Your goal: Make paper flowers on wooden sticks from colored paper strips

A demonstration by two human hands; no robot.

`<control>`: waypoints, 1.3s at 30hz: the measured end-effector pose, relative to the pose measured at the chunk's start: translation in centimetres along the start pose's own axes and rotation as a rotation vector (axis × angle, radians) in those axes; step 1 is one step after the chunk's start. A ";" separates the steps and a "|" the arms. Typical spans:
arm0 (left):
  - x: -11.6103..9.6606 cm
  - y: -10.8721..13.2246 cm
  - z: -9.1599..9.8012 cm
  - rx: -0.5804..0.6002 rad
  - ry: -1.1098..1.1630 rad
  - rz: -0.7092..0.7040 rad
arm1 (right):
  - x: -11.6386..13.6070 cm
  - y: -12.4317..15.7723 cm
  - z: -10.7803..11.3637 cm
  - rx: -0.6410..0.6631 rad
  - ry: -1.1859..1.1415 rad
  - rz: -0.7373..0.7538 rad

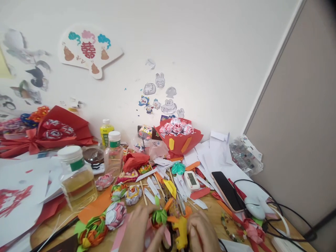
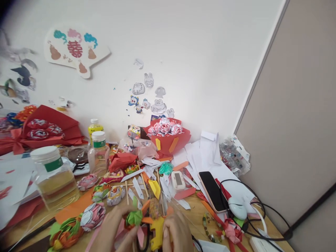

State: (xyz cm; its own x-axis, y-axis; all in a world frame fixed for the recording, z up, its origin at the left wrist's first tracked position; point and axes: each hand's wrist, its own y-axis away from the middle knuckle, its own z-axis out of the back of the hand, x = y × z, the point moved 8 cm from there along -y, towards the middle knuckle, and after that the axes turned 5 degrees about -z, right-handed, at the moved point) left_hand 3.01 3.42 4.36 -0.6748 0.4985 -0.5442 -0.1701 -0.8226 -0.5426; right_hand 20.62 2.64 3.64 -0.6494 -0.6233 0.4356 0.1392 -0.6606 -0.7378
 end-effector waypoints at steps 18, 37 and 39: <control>2.7 -1.8 0.7 -0.129 0.089 0.161 | -1.3 -0.9 -1.0 0.101 0.200 -0.065; 2.7 -1.7 -0.6 0.021 0.006 0.232 | -4.1 -0.8 -2.8 0.192 0.179 -0.158; 2.7 -1.7 -0.5 0.039 0.016 0.227 | -3.9 -0.9 -2.7 0.183 0.192 -0.158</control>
State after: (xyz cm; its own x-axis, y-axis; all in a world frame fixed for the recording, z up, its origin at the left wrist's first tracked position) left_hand 1.87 6.31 3.51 -0.6876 0.3038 -0.6595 -0.0430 -0.9237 -0.3807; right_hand 20.99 6.80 1.16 -0.8006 -0.4283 0.4190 0.1466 -0.8180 -0.5562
